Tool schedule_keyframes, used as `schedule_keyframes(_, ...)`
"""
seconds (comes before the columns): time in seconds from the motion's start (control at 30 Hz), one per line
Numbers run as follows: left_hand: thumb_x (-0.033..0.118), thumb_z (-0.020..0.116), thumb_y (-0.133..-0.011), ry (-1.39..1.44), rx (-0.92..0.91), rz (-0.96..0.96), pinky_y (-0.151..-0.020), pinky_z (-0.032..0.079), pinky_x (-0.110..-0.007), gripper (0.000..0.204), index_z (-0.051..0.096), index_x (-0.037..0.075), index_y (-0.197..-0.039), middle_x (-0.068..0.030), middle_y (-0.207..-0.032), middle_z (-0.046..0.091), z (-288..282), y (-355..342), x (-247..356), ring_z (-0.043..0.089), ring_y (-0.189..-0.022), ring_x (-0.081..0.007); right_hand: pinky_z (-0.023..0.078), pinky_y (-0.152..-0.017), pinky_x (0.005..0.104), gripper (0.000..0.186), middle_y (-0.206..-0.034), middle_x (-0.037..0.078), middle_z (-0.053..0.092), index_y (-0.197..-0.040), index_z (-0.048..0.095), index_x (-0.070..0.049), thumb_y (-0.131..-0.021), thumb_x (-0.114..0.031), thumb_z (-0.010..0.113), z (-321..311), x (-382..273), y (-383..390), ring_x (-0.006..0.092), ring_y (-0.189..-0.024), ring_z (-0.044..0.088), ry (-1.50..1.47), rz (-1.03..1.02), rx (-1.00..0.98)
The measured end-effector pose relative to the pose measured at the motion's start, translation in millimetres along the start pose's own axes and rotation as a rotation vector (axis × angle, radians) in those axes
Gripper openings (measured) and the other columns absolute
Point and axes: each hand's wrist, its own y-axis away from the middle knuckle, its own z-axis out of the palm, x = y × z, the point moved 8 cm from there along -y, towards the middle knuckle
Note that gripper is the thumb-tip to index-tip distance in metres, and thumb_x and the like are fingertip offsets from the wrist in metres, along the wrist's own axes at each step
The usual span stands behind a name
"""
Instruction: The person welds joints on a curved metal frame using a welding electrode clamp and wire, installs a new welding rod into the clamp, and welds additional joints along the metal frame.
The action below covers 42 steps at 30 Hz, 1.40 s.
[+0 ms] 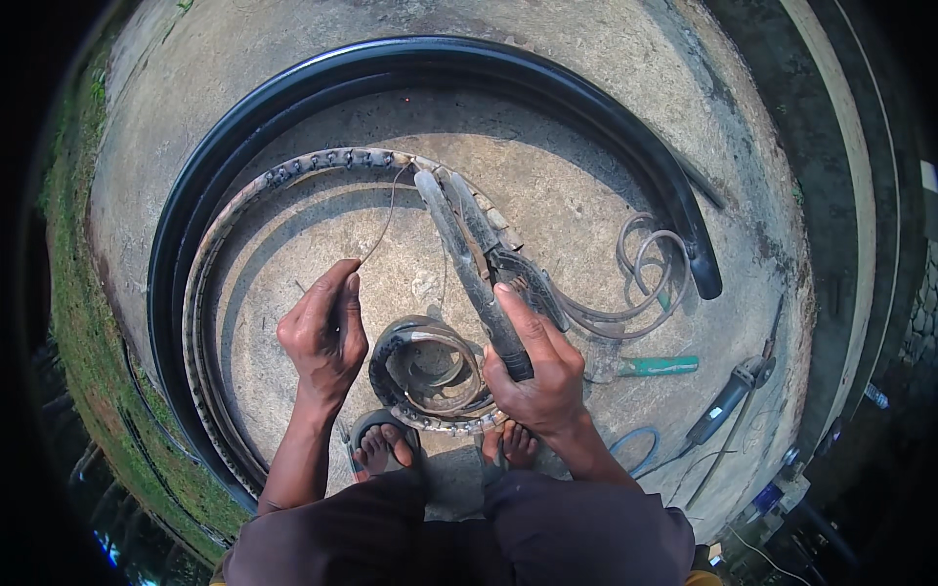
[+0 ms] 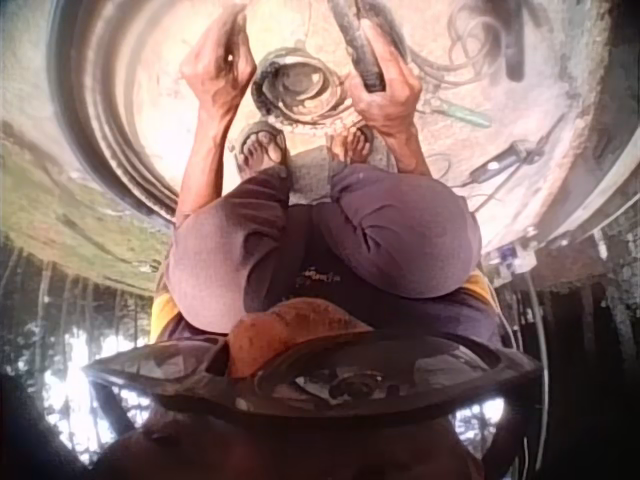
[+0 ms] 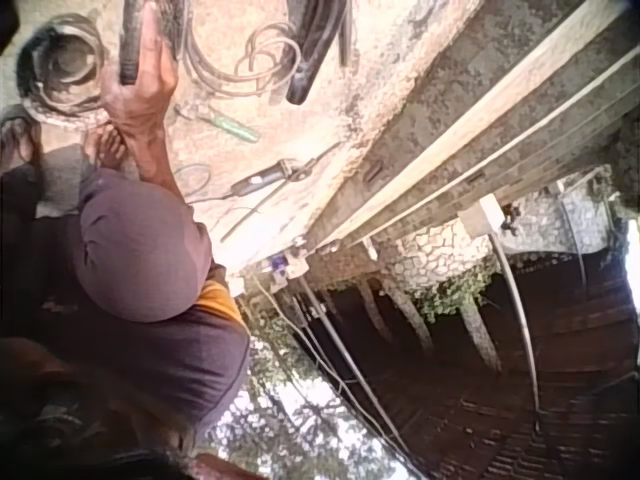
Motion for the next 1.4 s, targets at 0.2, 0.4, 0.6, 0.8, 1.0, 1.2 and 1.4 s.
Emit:
schedule_keyframes(0.2, -0.004, 0.067, -0.085, 0.008, 0.001, 0.02, -0.057, 0.051, -0.03, 0.02, 0.07, 0.0, -0.104, -0.0161, -0.081, 0.071, 0.6, 0.5, -2.1, 0.068, -0.063, -0.0224, 0.056, -0.066, 0.0264, 0.065, -0.105, 0.015, 0.069, -0.137, 0.051, 0.004, -0.076, -0.001, 0.072, 6.9, 36.0, 7.0, 0.016, -0.077, 0.07, -0.775, 0.554, -0.027)
schedule_keyframes(0.4, -0.006, 0.069, -0.082, -0.101, -0.033, 0.118, -0.054, 0.05, -0.032, 0.026, 0.069, 0.001, -0.106, -0.0136, -0.074, 0.067, 0.7, 1.0, 7.1, 0.065, -0.058, -0.0241, 0.057, -0.075, 0.0308, 0.062, -0.114, 0.025, 0.066, -0.134, 0.055, 0.003, -0.075, 0.0, 0.073, -7.3, 20.4, -6.1, 0.0259, -0.092, 0.071, -0.133, 0.113, -0.044)
schedule_keyframes(0.6, -0.003, 0.068, -0.084, -0.115, -0.012, 0.204, -0.049, 0.047, -0.03, 0.024, 0.069, 0.0, -0.107, -0.0112, -0.068, 0.065, 4.7, 2.6, 5.5, 0.062, -0.053, -0.0223, 0.057, -0.078, 0.0305, 0.066, -0.112, 0.025, 0.065, -0.141, 0.043, 0.009, -0.082, -0.003, 0.071, 1.9, 35.8, -1.1, 0.024, -0.099, 0.069, -0.618, 0.287, -0.004)
schedule_keyframes(0.8, -0.003, 0.069, -0.084, 0.1, 0.0, -0.174, -0.053, 0.049, -0.028, 0.019, 0.071, 0.0, -0.102, -0.0132, -0.072, 0.068, -3.7, -2.0, -16.8, 0.065, -0.054, -0.0203, 0.058, -0.069, 0.0296, 0.069, -0.105, 0.021, 0.066, -0.144, 0.037, 0.008, -0.084, -0.003, 0.068, 3.0, 32.4, 6.4, 0.0204, -0.081, 0.07, -0.586, 0.419, -0.032)
schedule_keyframes(1.0, 0.005, 0.066, -0.091, 0.218, 0.014, -0.266, -0.05, 0.044, -0.024, 0.016, 0.07, -0.004, -0.104, -0.0071, -0.073, 0.07, -11.2, 9.6, -27.1, 0.058, -0.056, -0.0079, 0.058, -0.074, 0.0326, 0.064, -0.11, 0.022, 0.066, -0.139, 0.045, 0.009, -0.08, -0.001, 0.07, -5.4, 19.3, -2.2, 0.0245, -0.09, 0.07, -0.362, 0.076, -0.039)
schedule_keyframes(1.2, 0.016, 0.063, -0.097, 0.573, 0.113, -0.531, -0.047, 0.027, -0.018, 0.02, 0.072, 0.0, -0.104, 0.0001, -0.071, 0.062, -55.9, 3.4, -73.4, 0.039, -0.052, -0.0006, 0.054, -0.061, 0.0266, 0.077, -0.102, 0.022, 0.066, -0.147, 0.028, 0.01, -0.08, 0.003, 0.066, -6.7, 44.7, 17.7, 0.016, -0.075, 0.066, -0.974, 0.533, -0.001)
schedule_keyframes(1.4, 0.002, 0.069, -0.087, -0.101, -0.018, -0.06, -0.058, 0.05, -0.025, 0.015, 0.073, 0.003, -0.102, -0.014, -0.078, 0.072, -31.3, -7.3, -9.5, 0.068, -0.062, -0.0141, 0.056, -0.082, 0.029, 0.068, -0.12, 0.023, 0.065, -0.135, 0.05, 0.009, -0.071, 0.005, 0.072, -14.5, 29.3, 15.3, 0.0233, -0.099, 0.07, -0.226, 0.082, 0.088)
